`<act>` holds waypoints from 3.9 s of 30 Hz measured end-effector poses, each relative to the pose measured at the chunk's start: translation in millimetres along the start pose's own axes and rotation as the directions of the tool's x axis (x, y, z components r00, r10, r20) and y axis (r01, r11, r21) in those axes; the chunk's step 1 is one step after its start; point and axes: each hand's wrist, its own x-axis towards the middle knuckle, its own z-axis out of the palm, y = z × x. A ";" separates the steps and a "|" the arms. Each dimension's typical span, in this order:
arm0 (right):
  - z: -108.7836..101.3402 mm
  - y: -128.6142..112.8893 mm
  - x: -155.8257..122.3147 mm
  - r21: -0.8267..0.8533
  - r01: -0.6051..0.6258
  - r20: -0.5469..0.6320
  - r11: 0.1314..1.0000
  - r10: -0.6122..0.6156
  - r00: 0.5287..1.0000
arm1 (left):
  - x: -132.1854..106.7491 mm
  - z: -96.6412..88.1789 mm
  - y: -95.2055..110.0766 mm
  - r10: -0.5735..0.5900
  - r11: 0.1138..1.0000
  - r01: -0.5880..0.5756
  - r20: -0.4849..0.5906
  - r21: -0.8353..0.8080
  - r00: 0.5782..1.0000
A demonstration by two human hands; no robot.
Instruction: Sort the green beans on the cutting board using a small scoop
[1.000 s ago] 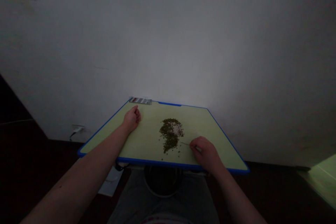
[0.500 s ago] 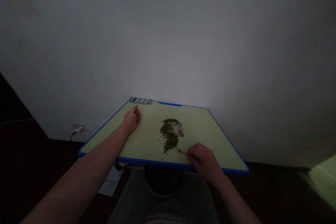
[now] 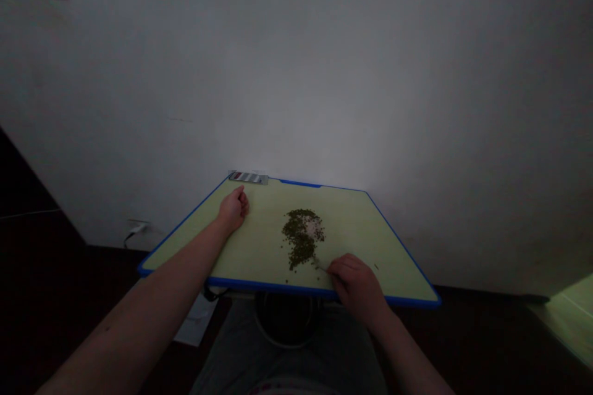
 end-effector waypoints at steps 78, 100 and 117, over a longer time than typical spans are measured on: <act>6.1 -5.9 12.5 -0.232 -0.185 -0.039 0.955 0.181 0.983 | 0.6 -2.1 -2.6 0.016 1.000 -0.016 0.007 0.014 1.000; -8.8 19.5 15.3 -0.023 -0.086 0.017 0.996 0.086 0.996 | 3.7 -4.9 -5.4 0.017 1.000 -0.017 0.006 0.009 1.000; -21.4 11.3 5.9 0.100 -0.047 0.108 0.994 0.036 0.994 | 3.0 -6.0 -4.9 0.022 1.000 -0.022 0.018 -0.006 1.000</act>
